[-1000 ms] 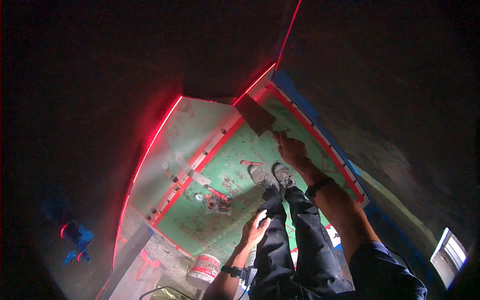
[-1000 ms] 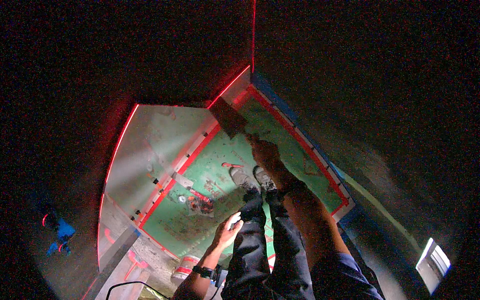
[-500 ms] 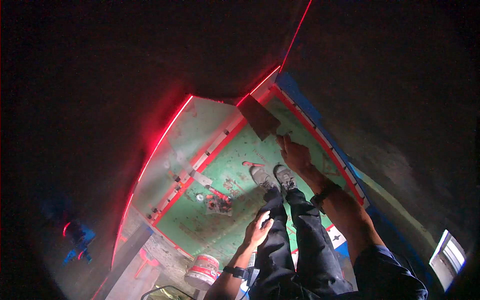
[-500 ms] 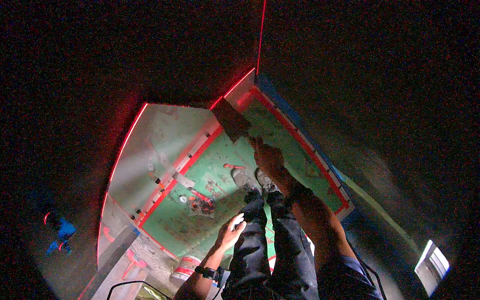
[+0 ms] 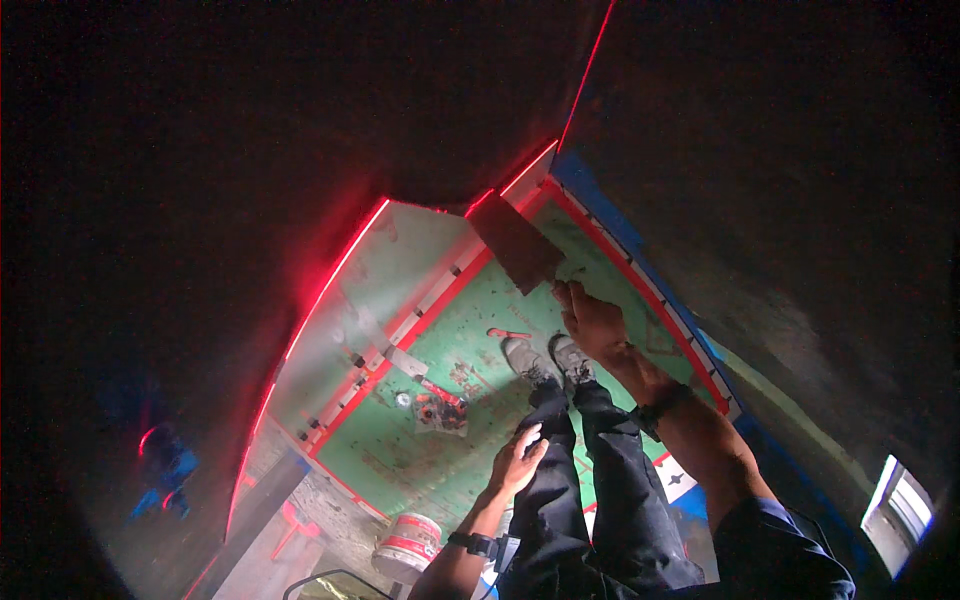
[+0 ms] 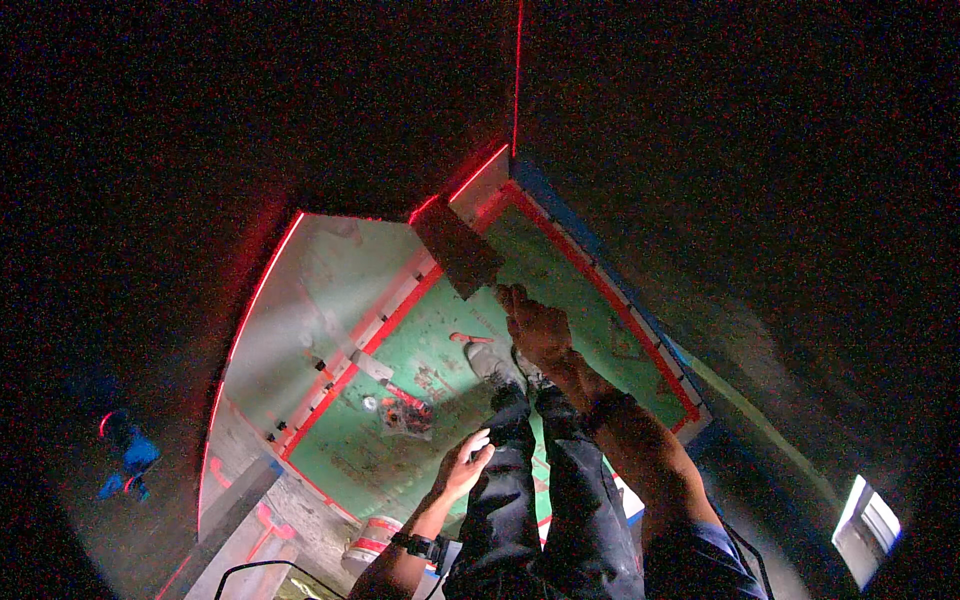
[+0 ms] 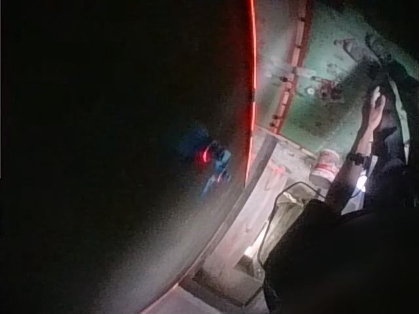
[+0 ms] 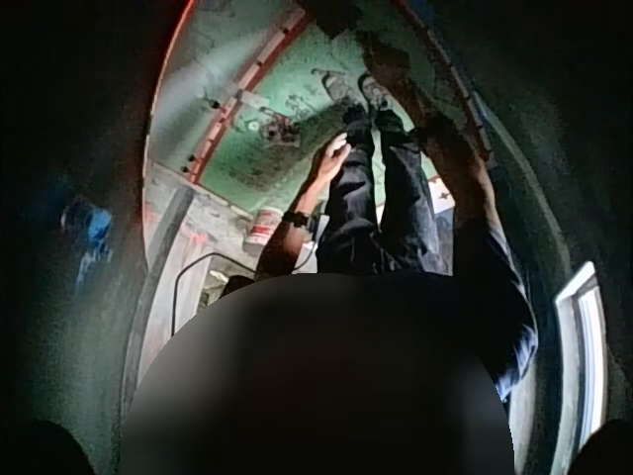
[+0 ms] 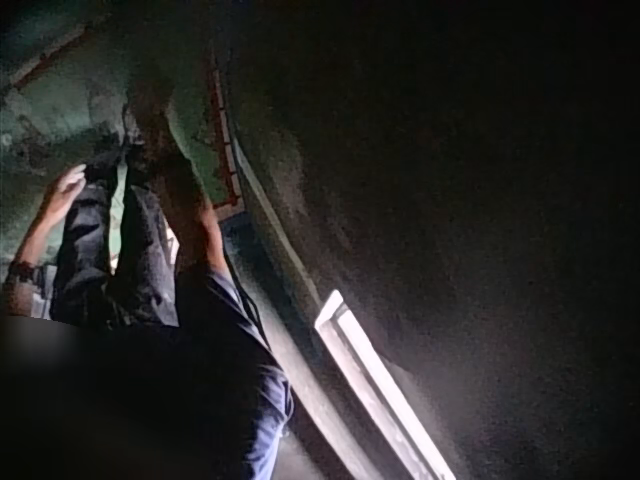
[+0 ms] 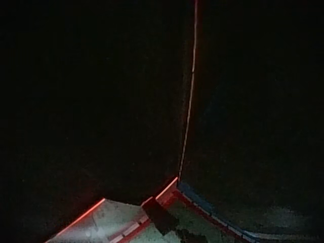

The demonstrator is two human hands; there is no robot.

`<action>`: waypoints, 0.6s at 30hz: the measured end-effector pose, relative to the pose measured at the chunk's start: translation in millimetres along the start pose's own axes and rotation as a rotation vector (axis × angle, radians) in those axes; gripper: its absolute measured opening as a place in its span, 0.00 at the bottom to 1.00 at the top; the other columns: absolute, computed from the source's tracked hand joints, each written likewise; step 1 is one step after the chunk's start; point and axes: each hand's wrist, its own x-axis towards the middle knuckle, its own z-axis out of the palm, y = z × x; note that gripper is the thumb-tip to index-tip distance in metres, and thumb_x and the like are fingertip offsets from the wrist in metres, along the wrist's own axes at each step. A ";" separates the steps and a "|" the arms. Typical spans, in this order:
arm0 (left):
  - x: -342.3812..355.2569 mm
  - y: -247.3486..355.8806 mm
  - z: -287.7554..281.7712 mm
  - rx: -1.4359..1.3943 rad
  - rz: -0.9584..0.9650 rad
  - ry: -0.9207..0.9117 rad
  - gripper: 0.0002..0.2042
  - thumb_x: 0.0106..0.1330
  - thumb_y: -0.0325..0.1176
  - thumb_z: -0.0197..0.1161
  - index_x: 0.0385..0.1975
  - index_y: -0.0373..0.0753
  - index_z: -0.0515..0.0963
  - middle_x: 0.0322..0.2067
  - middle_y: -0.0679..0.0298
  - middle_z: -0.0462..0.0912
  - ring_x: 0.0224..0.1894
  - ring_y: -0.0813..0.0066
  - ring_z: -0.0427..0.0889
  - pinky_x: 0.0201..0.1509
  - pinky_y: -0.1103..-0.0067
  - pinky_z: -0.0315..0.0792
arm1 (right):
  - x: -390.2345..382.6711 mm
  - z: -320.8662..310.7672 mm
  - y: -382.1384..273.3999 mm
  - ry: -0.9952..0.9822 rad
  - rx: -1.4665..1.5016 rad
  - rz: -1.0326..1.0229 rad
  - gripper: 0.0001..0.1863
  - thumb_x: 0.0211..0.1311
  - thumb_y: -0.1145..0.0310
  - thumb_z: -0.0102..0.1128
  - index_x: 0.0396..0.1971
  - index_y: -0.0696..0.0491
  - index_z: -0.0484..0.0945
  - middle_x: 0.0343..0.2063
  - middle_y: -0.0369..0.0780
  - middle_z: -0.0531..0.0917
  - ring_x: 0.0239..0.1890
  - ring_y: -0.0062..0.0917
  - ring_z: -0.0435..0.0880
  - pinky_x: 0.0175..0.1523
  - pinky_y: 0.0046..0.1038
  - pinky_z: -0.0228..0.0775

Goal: Apply adhesive to the back of a wall tile and install it onto a wall, using tile levelers to ensure alignment.

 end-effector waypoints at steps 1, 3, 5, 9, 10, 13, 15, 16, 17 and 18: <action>-0.4 2.2 -0.6 -0.029 0.001 -0.002 0.24 0.71 0.47 0.60 0.63 0.45 0.71 0.52 0.55 0.83 0.53 0.64 0.82 0.54 0.71 0.75 | -2.0 -3.5 -1.7 0.003 0.007 -0.004 0.21 0.60 0.66 0.60 0.50 0.54 0.66 0.27 0.48 0.83 0.29 0.46 0.83 0.30 0.45 0.74; -0.5 4.1 -0.5 -0.032 0.011 0.000 0.24 0.71 0.47 0.61 0.62 0.44 0.72 0.52 0.55 0.83 0.53 0.65 0.82 0.55 0.72 0.74 | -4.4 -8.9 -5.2 0.008 0.038 0.012 0.19 0.60 0.65 0.60 0.49 0.53 0.66 0.27 0.49 0.82 0.29 0.47 0.83 0.30 0.46 0.74; -0.4 4.3 0.7 -0.039 0.000 0.000 0.23 0.71 0.47 0.61 0.62 0.44 0.72 0.52 0.55 0.83 0.53 0.65 0.83 0.54 0.72 0.75 | -5.4 -13.0 -8.6 0.014 0.088 0.056 0.19 0.61 0.65 0.60 0.48 0.53 0.66 0.27 0.49 0.82 0.30 0.48 0.83 0.30 0.47 0.74; -1.1 6.3 0.0 -0.071 0.008 0.023 0.23 0.71 0.47 0.61 0.61 0.45 0.72 0.51 0.56 0.84 0.51 0.65 0.83 0.52 0.73 0.76 | -7.4 -24.1 -15.6 0.064 0.076 0.018 0.18 0.61 0.66 0.60 0.48 0.53 0.67 0.29 0.49 0.83 0.32 0.48 0.83 0.33 0.47 0.75; -1.4 8.0 -1.3 -0.070 0.034 0.043 0.23 0.71 0.47 0.61 0.61 0.45 0.73 0.51 0.56 0.84 0.50 0.65 0.84 0.52 0.73 0.76 | -8.9 -28.5 -17.0 0.061 0.081 0.003 0.18 0.61 0.66 0.59 0.48 0.52 0.67 0.29 0.49 0.83 0.32 0.48 0.83 0.33 0.47 0.75; -2.8 14.5 -6.5 -0.018 -0.009 0.019 0.23 0.70 0.48 0.61 0.60 0.45 0.73 0.50 0.57 0.84 0.50 0.65 0.83 0.52 0.73 0.76 | -13.1 -42.5 -21.4 0.088 0.074 -0.041 0.17 0.61 0.66 0.59 0.48 0.52 0.68 0.29 0.49 0.82 0.31 0.48 0.83 0.33 0.47 0.75; -3.7 18.6 -8.5 -0.042 -0.009 0.026 0.23 0.70 0.49 0.61 0.60 0.45 0.74 0.50 0.57 0.84 0.51 0.64 0.83 0.53 0.72 0.75 | -14.9 -50.3 -24.5 0.103 0.103 -0.043 0.16 0.62 0.66 0.58 0.48 0.51 0.68 0.29 0.49 0.82 0.31 0.48 0.83 0.33 0.47 0.75; -4.3 20.0 -9.0 -0.041 0.003 0.031 0.23 0.70 0.49 0.61 0.60 0.45 0.74 0.50 0.57 0.84 0.51 0.63 0.83 0.53 0.72 0.75 | -15.4 -53.2 -26.1 0.104 0.136 -0.031 0.16 0.62 0.66 0.58 0.48 0.51 0.69 0.29 0.49 0.82 0.31 0.48 0.83 0.33 0.47 0.75; -4.6 21.1 -8.9 -0.041 0.015 0.038 0.23 0.70 0.49 0.61 0.60 0.45 0.74 0.50 0.57 0.84 0.51 0.63 0.83 0.54 0.71 0.75 | -15.4 -55.7 -27.3 0.092 0.180 0.004 0.16 0.62 0.66 0.58 0.48 0.51 0.69 0.29 0.49 0.82 0.31 0.48 0.83 0.32 0.47 0.74; -5.5 21.6 -8.4 -0.027 0.020 0.050 0.23 0.70 0.49 0.60 0.60 0.45 0.74 0.50 0.57 0.84 0.52 0.62 0.83 0.54 0.70 0.74 | -15.9 -57.7 -28.6 0.080 0.152 -0.001 0.16 0.63 0.66 0.58 0.49 0.51 0.69 0.29 0.49 0.83 0.30 0.48 0.83 0.32 0.47 0.74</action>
